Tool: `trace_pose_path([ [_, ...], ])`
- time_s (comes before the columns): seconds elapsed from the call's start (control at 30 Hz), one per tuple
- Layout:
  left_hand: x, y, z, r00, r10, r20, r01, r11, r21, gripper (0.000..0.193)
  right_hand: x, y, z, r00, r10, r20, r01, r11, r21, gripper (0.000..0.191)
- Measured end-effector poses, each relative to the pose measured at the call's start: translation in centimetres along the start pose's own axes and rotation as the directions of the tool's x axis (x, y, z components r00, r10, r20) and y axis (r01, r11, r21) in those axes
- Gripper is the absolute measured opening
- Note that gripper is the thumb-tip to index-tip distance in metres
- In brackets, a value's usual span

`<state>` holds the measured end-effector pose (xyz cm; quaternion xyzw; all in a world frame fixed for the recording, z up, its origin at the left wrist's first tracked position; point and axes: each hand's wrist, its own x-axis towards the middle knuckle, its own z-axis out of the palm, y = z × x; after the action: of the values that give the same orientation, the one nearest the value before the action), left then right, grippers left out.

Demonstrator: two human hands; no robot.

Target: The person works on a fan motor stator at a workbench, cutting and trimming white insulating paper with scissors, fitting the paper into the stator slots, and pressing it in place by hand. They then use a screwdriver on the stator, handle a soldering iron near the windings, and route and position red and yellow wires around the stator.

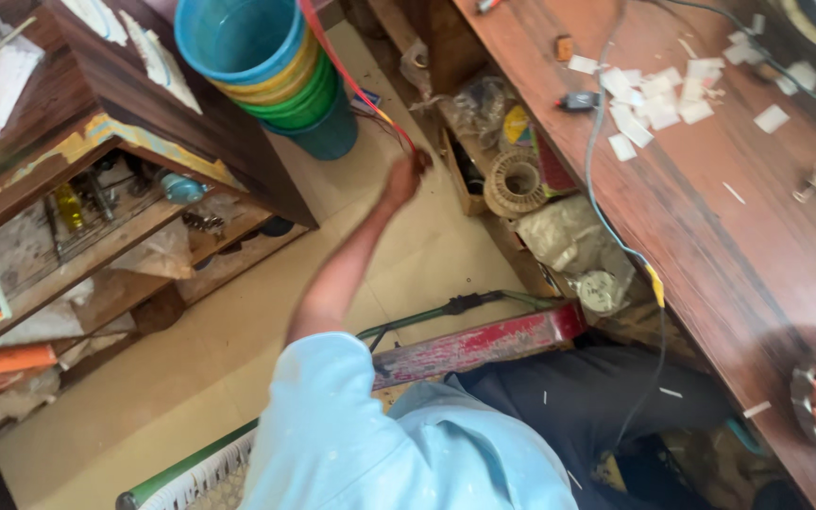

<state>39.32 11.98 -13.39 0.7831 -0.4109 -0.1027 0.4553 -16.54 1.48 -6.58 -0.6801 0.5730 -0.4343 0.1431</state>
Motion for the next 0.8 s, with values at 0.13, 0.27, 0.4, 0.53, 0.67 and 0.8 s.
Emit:
trace_pose_path([
  [0.13, 3.9, 3.5, -6.3, 0.974, 0.177, -0.145, -0.194, 0.974, -0.116, 0.018, -0.5, -2.7, 0.1, 0.992, -0.05, -0.113, 0.067, 0.986, 0.155, 0.035],
  [0.27, 3.7, 10.3, -13.8, 0.871, 0.465, -0.161, -0.492, 0.835, -0.248, 0.027, -4.3, -8.5, 3.7, 0.929, -0.028, 0.368, -0.169, 0.854, 0.492, 0.037],
  [0.4, 1.2, 16.2, -16.5, 0.863, 0.505, 0.023, -0.413, 0.731, -0.543, 0.037, -5.8, -17.5, 11.8, 0.403, -0.332, 0.853, -0.507, 0.695, 0.51, 0.04],
  [0.53, -1.5, 17.4, -15.7, 0.821, 0.541, 0.182, -0.321, 0.702, -0.636, 0.041, -4.0, -26.2, 18.5, 0.306, -0.638, 0.707, -0.821, 0.199, 0.535, 0.06],
  [0.67, -2.2, 13.3, -17.3, 0.683, 0.594, 0.425, -0.228, 0.726, -0.648, 0.04, -0.8, -31.0, 21.2, 0.562, -0.387, 0.731, -0.827, -0.253, 0.502, 0.059],
  [0.8, -2.9, 7.2, -24.0, 0.593, 0.555, 0.583, 0.082, 0.679, -0.729, 0.034, -1.3, -33.3, 20.7, 0.549, -0.523, 0.652, -0.836, -0.355, 0.418, 0.014],
])
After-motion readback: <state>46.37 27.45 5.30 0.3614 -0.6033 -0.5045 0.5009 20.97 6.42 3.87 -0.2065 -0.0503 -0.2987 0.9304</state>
